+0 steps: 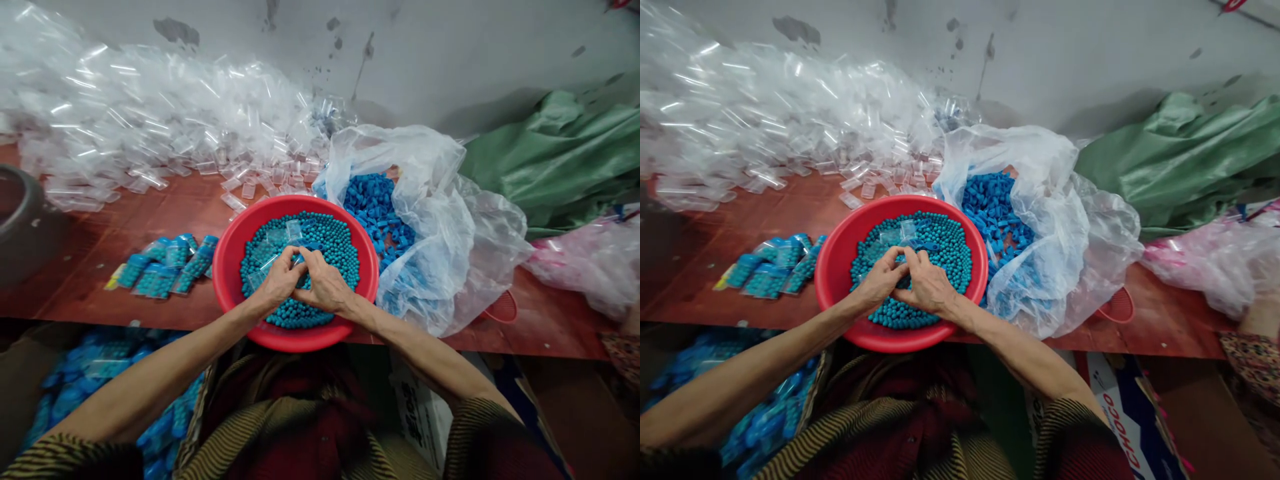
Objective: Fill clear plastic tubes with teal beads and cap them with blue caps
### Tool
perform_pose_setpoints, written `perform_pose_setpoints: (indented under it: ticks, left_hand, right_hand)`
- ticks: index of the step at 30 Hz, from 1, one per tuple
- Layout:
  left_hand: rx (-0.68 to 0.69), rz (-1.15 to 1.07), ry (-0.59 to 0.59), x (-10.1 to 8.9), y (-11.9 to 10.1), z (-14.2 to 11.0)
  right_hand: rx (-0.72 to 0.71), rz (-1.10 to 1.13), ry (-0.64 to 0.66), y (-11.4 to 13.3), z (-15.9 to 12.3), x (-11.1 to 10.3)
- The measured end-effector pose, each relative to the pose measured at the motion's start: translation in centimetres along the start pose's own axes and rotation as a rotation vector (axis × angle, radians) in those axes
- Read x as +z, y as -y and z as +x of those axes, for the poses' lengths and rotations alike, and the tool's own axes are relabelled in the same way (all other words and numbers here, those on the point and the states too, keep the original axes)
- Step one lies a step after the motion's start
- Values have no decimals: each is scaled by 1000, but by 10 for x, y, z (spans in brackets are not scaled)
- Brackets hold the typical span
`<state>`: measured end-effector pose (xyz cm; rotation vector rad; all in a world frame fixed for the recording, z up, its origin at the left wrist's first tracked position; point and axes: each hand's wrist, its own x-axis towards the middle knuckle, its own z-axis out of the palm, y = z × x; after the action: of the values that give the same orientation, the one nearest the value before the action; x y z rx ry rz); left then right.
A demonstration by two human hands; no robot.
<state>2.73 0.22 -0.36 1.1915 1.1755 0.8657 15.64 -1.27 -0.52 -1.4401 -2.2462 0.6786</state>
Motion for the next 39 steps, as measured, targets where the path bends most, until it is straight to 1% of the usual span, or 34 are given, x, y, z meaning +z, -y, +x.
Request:
perform_pose_setpoints:
  ticks: [2, 5, 6, 7, 9, 12, 14, 16, 18, 19, 20, 21, 23, 25, 27, 29, 31, 33, 35, 37, 39]
  left_hand:
    - [-6, -11, 66, -8, -3, 0]
    - [-57, -56, 185, -25, -13, -5]
    - [-58, -57, 193, -32, -18, -6]
    - [-40, -44, 175, -40, -23, -8]
    - [45, 34, 69, -61, -32, -9]
    - [179, 262, -220, -100, -37, -5]
    - [180, 468, -402, -125, -34, -1]
    - [142, 690, -533, -143, -29, 2]
    - [159, 873, -618, -149, -24, 2]
    - [201, 940, -634, -147, -22, 1]
    - [257, 987, -624, -143, -21, 0]
    - [313, 1014, -588, -137, -20, -1]
    - [388, 1017, -470, -124, -21, -2]
    - [393, 949, -379, -115, -24, -3]
    - [347, 841, -366, -115, -28, -2]
    - [286, 722, -443, -127, -32, -2]
    - [245, 606, -574, -147, -33, -3]
    - [243, 503, -702, -169, -32, -7]
    - [255, 429, -783, -185, -30, -14]
    - [258, 409, -822, -189, -26, -23]
    - [258, 451, -816, -181, -22, -34]
  right_hand:
    - [-32, 152, 33, -5, 1, -2]
    - [-17, 359, 19, -18, 0, -4]
    - [3, 382, 9, -23, -1, -4]
    - [23, 381, 7, -27, -2, -4]
    - [52, 338, 22, -33, -4, -4]
    - [23, 261, 66, -36, -6, -3]
    - [-31, 201, 113, -35, -5, -2]
    - [-79, 123, 173, -34, -4, -2]
    - [-109, 33, 220, -31, -1, -4]
    - [-118, -18, 239, -29, 2, -5]
    - [-124, -73, 256, -26, 5, -6]
    - [-132, -132, 274, -22, 9, -7]
    - [-176, -254, 310, -11, 21, -6]
    - [-262, -355, 326, 0, 35, -2]
    - [-337, -430, 326, 8, 49, 6]
    - [-364, -487, 345, 11, 60, 14]
    - [-356, -518, 406, 9, 67, 22]
    - [-335, -511, 464, 3, 71, 30]
    - [-274, -437, 490, -4, 71, 37]
    - [-208, -358, 496, -12, 69, 40]
    - [-144, -259, 493, -17, 65, 39]
